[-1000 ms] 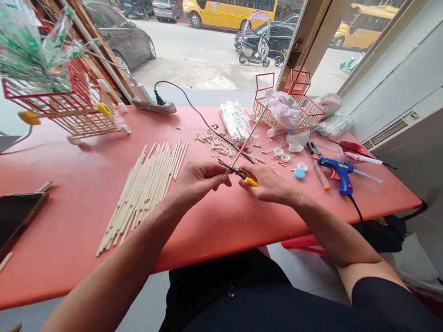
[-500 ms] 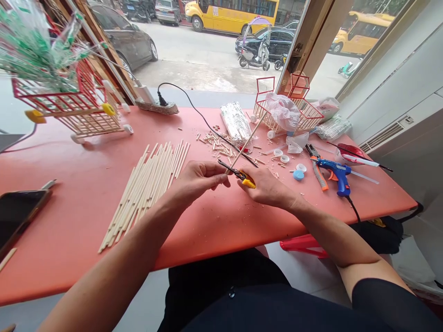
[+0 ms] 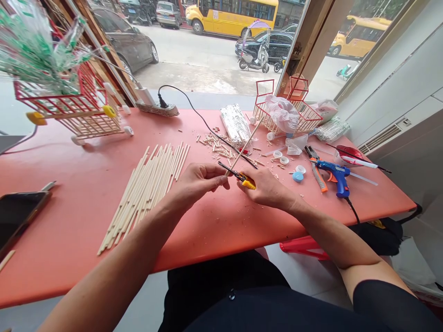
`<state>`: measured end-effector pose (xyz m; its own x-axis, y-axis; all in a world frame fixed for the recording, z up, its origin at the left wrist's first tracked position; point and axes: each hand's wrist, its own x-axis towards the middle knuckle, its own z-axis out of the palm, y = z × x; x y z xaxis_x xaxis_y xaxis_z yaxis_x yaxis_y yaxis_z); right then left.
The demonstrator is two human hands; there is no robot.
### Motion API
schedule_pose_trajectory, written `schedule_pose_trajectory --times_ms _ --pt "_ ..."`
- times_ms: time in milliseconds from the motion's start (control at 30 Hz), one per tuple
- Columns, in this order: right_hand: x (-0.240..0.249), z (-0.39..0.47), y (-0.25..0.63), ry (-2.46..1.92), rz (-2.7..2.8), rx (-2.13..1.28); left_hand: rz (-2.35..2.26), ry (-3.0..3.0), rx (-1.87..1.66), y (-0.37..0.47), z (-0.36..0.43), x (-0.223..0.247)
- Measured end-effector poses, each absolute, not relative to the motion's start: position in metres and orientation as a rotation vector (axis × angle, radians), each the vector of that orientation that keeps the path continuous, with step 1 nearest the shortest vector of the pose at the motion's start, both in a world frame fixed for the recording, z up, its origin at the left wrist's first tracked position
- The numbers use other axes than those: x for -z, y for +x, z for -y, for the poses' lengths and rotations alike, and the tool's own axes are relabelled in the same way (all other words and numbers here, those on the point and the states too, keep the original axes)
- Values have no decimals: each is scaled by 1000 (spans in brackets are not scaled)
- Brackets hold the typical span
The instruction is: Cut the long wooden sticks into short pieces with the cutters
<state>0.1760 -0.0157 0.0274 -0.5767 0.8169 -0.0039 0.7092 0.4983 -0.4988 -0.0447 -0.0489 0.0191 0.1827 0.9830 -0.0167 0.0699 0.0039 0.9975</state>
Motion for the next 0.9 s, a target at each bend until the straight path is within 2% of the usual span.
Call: schedule_pose_trajectory --times_ms 233,467,700,900 --pt "-44 15 177 -1318 2564 -713 -1101 1328 -1043 -45 49 -18" --pt "-55 21 180 -1421 2678 -507 -1121 1310 -1029 -42 51 -24" --pt "-66 10 198 -1187 2781 -895 -1126 1393 -1034 -40 52 -25" --pt "-60 12 193 -1224 2700 -790 -1103 1333 -1043 -41 49 -17"
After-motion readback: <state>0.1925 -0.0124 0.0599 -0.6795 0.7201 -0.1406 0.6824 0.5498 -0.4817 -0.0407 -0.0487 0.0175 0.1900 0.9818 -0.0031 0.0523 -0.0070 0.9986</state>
